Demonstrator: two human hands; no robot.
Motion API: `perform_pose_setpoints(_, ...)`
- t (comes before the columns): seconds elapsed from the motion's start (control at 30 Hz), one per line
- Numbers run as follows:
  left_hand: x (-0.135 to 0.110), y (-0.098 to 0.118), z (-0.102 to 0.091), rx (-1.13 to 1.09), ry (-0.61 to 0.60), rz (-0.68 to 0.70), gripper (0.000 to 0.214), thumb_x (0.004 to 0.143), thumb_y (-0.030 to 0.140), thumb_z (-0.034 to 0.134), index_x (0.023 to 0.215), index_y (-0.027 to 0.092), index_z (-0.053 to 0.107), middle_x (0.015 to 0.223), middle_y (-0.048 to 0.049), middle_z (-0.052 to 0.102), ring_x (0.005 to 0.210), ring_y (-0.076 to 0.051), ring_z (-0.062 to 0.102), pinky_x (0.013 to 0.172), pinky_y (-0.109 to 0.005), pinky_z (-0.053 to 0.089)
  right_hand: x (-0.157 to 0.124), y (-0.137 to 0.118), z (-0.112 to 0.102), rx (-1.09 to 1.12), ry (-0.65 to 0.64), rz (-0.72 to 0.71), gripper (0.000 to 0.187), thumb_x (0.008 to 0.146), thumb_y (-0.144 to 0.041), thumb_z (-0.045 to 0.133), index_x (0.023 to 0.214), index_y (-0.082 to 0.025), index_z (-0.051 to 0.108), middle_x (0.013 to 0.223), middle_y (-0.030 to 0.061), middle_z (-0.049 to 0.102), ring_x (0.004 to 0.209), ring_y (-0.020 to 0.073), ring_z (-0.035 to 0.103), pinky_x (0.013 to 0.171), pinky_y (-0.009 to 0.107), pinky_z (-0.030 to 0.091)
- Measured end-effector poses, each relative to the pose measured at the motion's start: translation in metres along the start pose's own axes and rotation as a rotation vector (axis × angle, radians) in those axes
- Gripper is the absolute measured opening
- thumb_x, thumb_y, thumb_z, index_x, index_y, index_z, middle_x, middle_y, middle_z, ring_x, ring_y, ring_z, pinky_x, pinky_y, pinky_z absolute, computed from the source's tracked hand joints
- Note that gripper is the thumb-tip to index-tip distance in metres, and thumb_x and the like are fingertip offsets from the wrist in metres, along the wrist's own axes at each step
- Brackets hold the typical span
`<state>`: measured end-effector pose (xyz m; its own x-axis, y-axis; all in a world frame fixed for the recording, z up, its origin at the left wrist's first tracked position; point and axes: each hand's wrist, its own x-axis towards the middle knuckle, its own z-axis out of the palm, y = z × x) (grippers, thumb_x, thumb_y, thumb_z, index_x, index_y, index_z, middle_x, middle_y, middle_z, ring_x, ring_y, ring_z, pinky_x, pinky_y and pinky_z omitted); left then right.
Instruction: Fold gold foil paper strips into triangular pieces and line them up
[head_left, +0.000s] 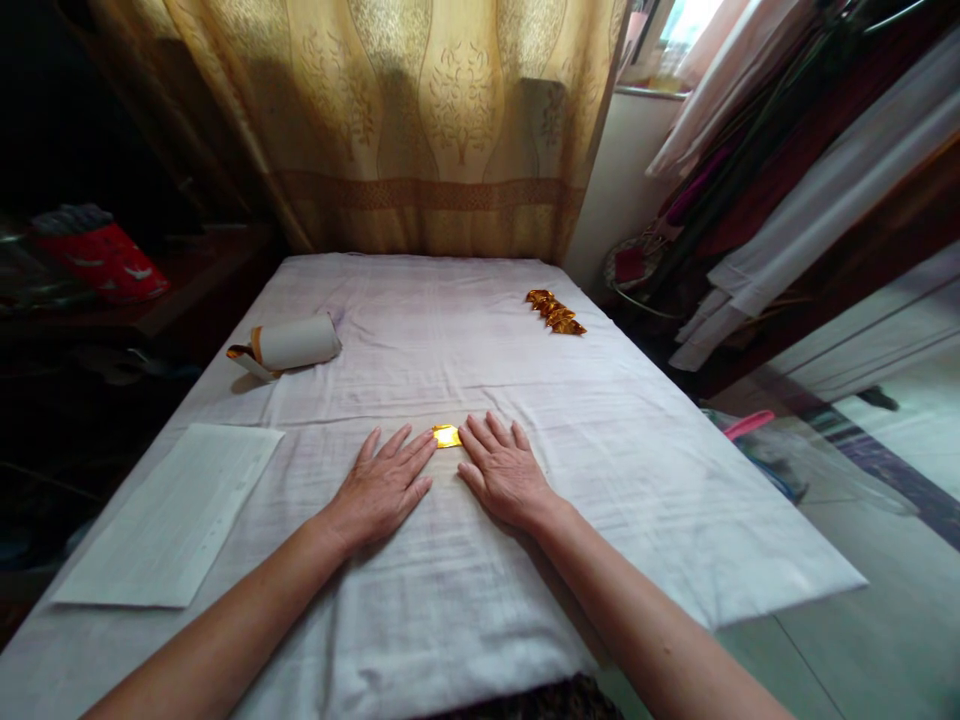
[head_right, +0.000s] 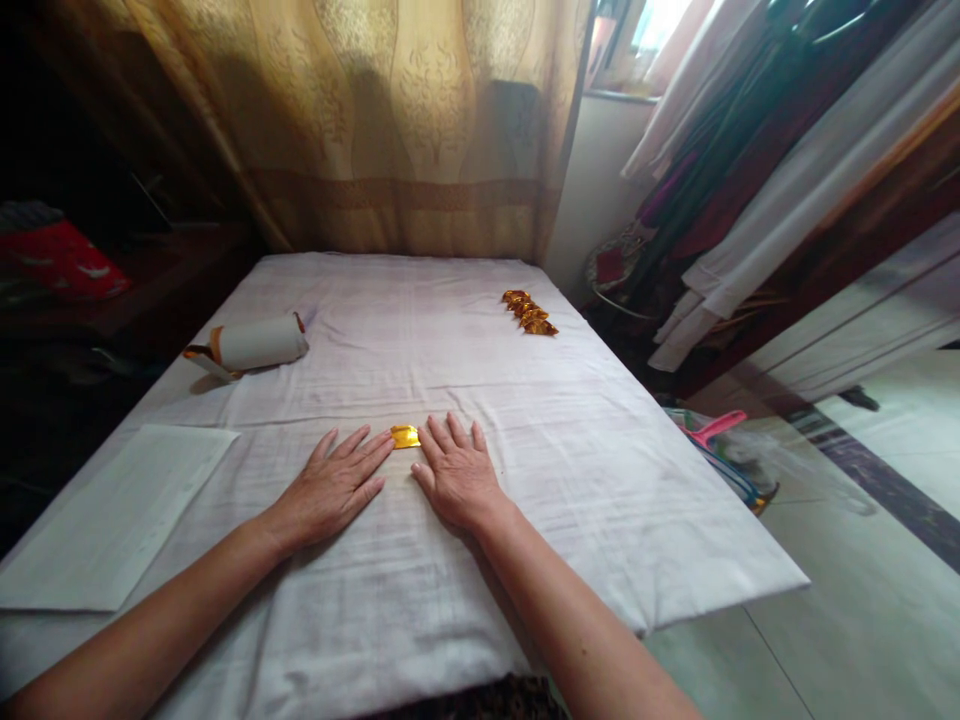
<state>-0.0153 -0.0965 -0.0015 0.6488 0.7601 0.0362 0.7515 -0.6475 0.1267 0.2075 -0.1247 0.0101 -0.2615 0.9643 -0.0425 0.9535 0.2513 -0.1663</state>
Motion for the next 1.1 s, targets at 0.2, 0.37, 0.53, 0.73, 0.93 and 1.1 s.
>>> perform_pose_setpoints(0.2, -0.015, -0.005, -0.005, 0.036, -0.007, -0.026, 0.051, 0.099, 0.037, 0.041, 0.150, 0.030, 0.041, 0.152, -0.0045, 0.047, 0.144, -0.029, 0.038, 0.118, -0.056, 0.019, 0.000, -0.002, 0.001, 0.000, 0.026, -0.008, 0.054, 0.102, -0.046, 0.037, 0.152, -0.024, 0.039, 0.161, 0.0066, 0.031, 0.149, 0.0317, 0.024, 0.118, 0.059, 0.021)
perform_pose_setpoints(0.37, -0.017, -0.001, -0.009, 0.086, 0.039, -0.028, 0.048, 0.098, 0.034, 0.043, 0.145, 0.027, 0.048, 0.149, -0.0055, 0.052, 0.140, -0.031, 0.044, 0.116, -0.059, 0.021, -0.001, -0.003, 0.001, -0.011, 0.043, -0.012, 0.054, 0.102, -0.046, 0.038, 0.151, -0.022, 0.041, 0.160, 0.0081, 0.033, 0.149, 0.0316, 0.025, 0.118, 0.058, 0.022)
perform_pose_setpoints(0.53, -0.011, 0.010, -0.016, 0.163, 0.165, 0.051, 0.040, 0.098, 0.034, 0.045, 0.133, 0.024, 0.061, 0.135, -0.0083, 0.065, 0.133, -0.031, 0.051, 0.118, -0.057, 0.021, -0.001, -0.013, 0.001, -0.020, 0.102, -0.059, 0.054, 0.101, -0.045, 0.040, 0.151, -0.023, 0.041, 0.162, 0.0090, 0.028, 0.151, 0.0302, 0.019, 0.120, 0.057, 0.014)
perform_pose_setpoints(0.73, -0.008, 0.013, -0.020, 0.227, 0.186, 0.087, 0.037, 0.097, 0.035, 0.047, 0.126, 0.019, 0.064, 0.127, -0.0094, 0.069, 0.126, -0.030, 0.056, 0.117, -0.054, 0.024, -0.009, -0.019, 0.002, 0.045, 0.069, -0.067, 0.051, 0.102, -0.042, 0.037, 0.149, -0.024, 0.043, 0.159, 0.0049, 0.037, 0.151, 0.0291, 0.020, 0.120, 0.057, 0.013)
perform_pose_setpoints(0.93, 0.005, 0.007, -0.026, 0.147, 0.141, 0.032, 0.024, 0.095, 0.027, 0.053, 0.109, 0.021, 0.070, 0.112, -0.0072, 0.074, 0.112, -0.027, 0.062, 0.109, -0.049, 0.033, -0.015, -0.010, 0.002, 0.061, 0.061, 0.007, 0.051, 0.102, -0.039, 0.038, 0.149, -0.021, 0.043, 0.157, 0.0058, 0.039, 0.149, 0.0323, 0.022, 0.119, 0.060, 0.013)
perform_pose_setpoints(1.1, 0.023, 0.000, -0.029, 0.132, 0.133, -0.018, 0.019, 0.093, 0.028, 0.057, 0.100, 0.021, 0.072, 0.094, -0.0071, 0.073, 0.092, -0.023, 0.065, 0.084, -0.036, 0.046, -0.005, -0.009, 0.004, 0.101, 0.157, -0.007, 0.042, 0.099, -0.034, 0.047, 0.137, -0.020, 0.056, 0.148, 0.0075, 0.052, 0.141, 0.0300, 0.038, 0.116, 0.052, 0.025)
